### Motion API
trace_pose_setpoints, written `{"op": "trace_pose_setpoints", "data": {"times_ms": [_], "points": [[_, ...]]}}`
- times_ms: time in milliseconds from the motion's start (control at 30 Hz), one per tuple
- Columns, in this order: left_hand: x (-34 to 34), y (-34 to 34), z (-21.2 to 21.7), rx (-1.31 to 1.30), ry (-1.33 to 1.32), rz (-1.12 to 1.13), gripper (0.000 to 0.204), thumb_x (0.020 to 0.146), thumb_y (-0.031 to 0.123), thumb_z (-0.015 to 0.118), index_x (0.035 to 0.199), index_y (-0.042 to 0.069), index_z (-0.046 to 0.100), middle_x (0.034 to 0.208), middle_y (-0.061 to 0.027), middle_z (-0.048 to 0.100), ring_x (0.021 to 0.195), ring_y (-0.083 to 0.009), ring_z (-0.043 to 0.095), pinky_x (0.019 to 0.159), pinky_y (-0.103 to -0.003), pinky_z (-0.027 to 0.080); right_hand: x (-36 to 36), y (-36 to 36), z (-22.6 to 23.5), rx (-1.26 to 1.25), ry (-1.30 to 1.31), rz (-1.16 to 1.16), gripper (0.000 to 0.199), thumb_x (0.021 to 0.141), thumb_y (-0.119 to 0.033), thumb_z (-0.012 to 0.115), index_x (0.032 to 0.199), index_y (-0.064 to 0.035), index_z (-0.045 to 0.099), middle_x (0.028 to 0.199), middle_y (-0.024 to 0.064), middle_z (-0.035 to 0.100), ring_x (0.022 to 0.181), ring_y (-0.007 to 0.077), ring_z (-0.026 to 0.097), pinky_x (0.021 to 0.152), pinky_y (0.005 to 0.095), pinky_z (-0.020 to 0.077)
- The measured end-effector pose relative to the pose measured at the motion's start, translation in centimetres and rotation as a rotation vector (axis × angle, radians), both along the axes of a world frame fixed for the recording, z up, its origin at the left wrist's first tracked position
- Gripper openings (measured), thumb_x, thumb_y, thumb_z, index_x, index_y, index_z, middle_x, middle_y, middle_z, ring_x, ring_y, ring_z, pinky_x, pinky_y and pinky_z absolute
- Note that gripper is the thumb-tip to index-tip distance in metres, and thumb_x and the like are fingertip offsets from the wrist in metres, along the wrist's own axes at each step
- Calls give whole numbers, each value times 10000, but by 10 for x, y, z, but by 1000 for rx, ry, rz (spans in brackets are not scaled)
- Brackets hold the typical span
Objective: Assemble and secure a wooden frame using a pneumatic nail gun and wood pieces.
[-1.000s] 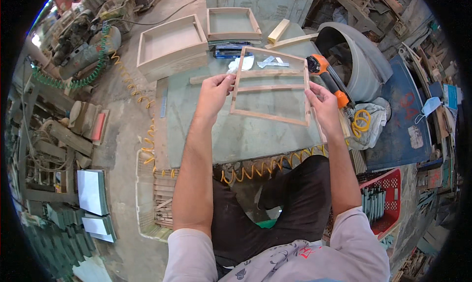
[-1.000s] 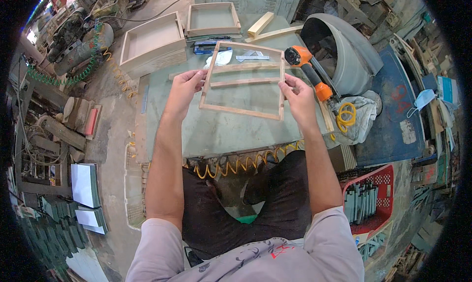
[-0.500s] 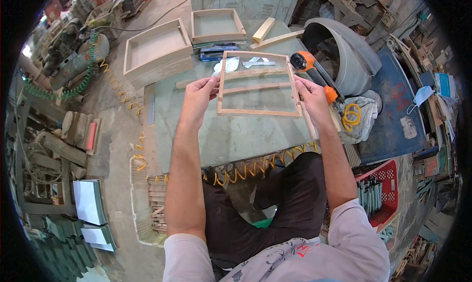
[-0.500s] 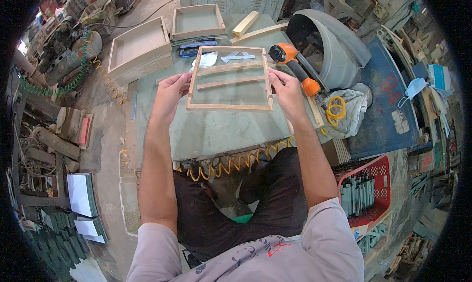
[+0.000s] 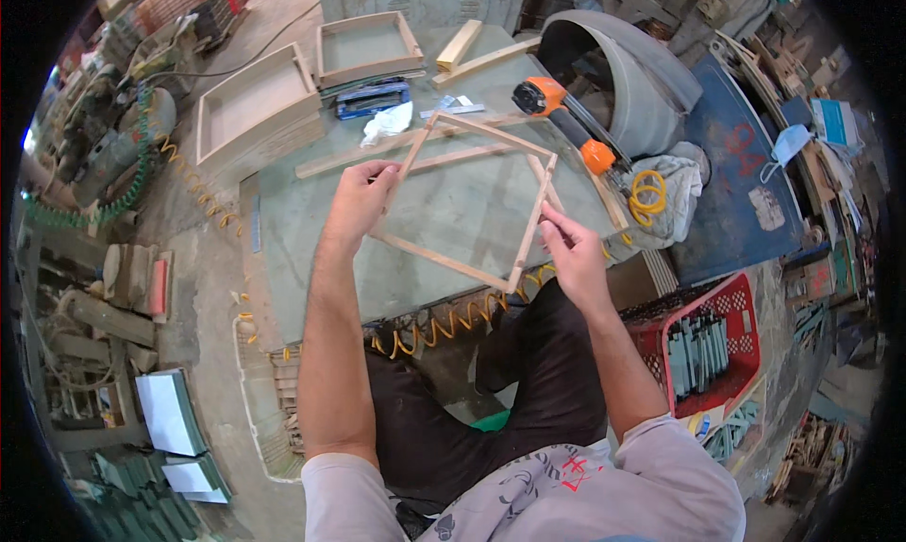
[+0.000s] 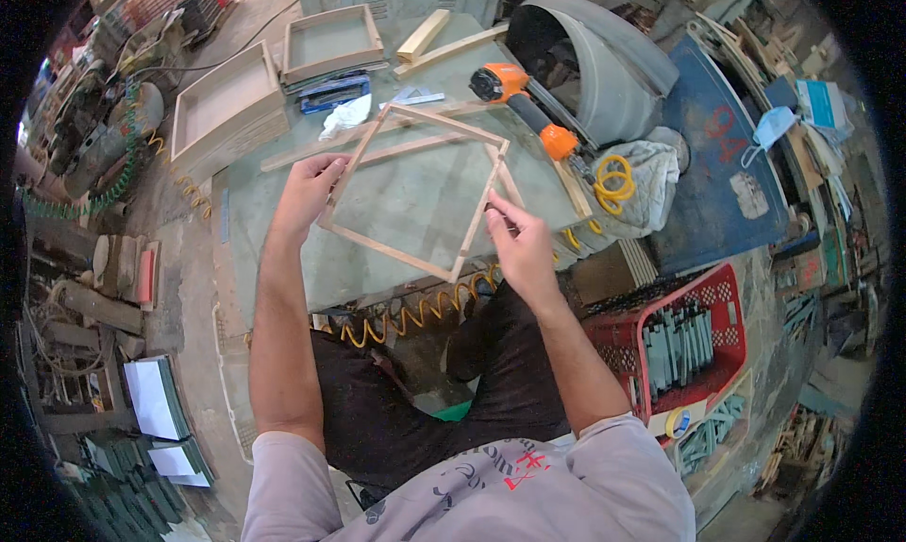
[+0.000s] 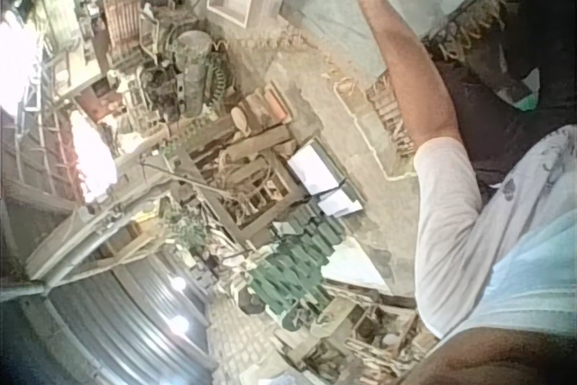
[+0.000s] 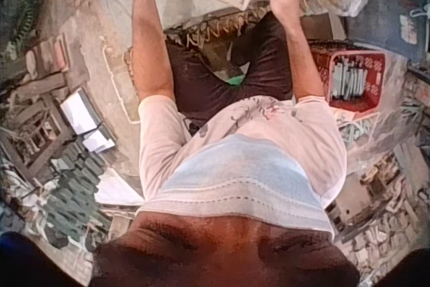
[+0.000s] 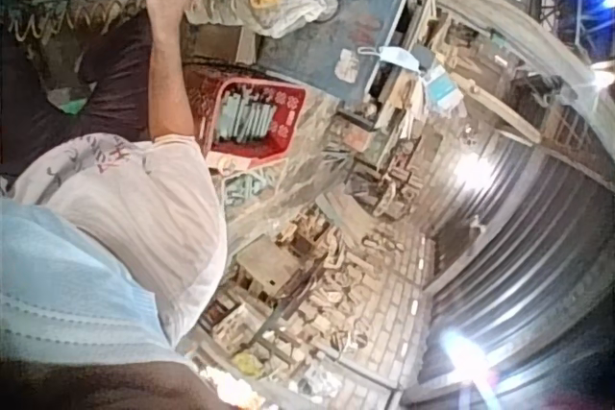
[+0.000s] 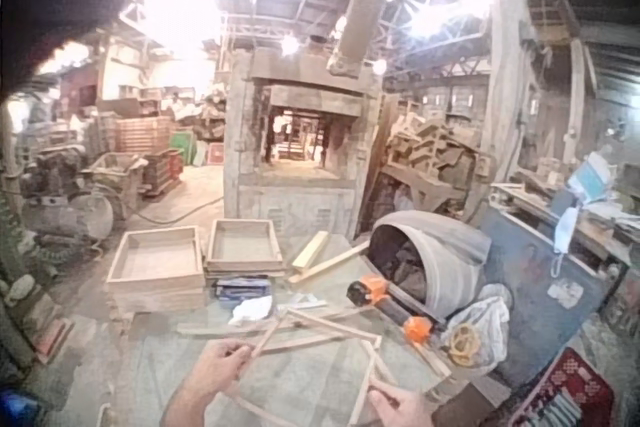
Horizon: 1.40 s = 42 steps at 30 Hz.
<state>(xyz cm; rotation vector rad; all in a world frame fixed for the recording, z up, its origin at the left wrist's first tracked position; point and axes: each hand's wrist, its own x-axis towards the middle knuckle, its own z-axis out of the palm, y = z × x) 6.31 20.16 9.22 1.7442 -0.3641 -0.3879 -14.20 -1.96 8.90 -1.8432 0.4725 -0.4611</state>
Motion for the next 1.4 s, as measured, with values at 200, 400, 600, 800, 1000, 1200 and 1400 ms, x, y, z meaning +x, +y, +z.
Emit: {"op": "trace_pose_setpoints", "data": {"times_ms": [200,400,600,800,1000,1200,1400], "points": [[2,-7,-4,103,-44,-28,263,945,180,572,1105,11,695,845,-14,640,764,-106,546,669,-268,446,-17,10,-3,-24,-55,12,340,962,-95,582,1274,41,588,1023,79,690,798,76,596,720,234,492],[1,-9,-8,165,-61,-36,279,956,198,567,1125,15,694,900,-19,653,824,-119,552,740,-276,443,-25,21,5,-120,-114,42,331,955,-101,580,1255,40,592,1004,144,683,750,121,605,670,248,485],[-3,-10,-4,178,-57,-28,286,958,204,562,1130,17,694,887,-19,640,830,-123,543,737,-286,439,-29,27,10,-187,-110,53,332,945,-89,585,1252,37,592,996,159,674,786,166,628,705,270,491],[0,-12,-8,173,-63,-21,280,954,194,563,1131,22,696,881,-13,636,829,-119,541,730,-282,438,-29,29,13,-176,-148,62,328,943,-84,584,1246,41,591,1003,169,670,814,193,643,718,281,498],[1,-12,-12,161,-66,-22,277,947,191,571,1121,15,697,891,-17,649,812,-117,550,708,-273,448,-32,33,15,-214,-152,65,326,941,-81,581,1242,46,591,1007,179,669,847,212,653,738,286,504],[8,-17,-33,141,-185,-47,275,924,201,615,1067,-18,698,878,-52,680,803,-143,590,726,-295,481,-43,37,6,-183,-155,74,323,941,-59,582,1246,49,591,1016,152,681,834,150,644,699,257,496],[0,-32,-24,299,-332,-71,299,876,222,660,1051,-18,691,914,-177,713,839,-243,672,769,-338,511,-59,43,-6,-155,-52,97,421,929,-45,591,1337,32,522,1090,155,663,831,136,630,723,261,517]]}}
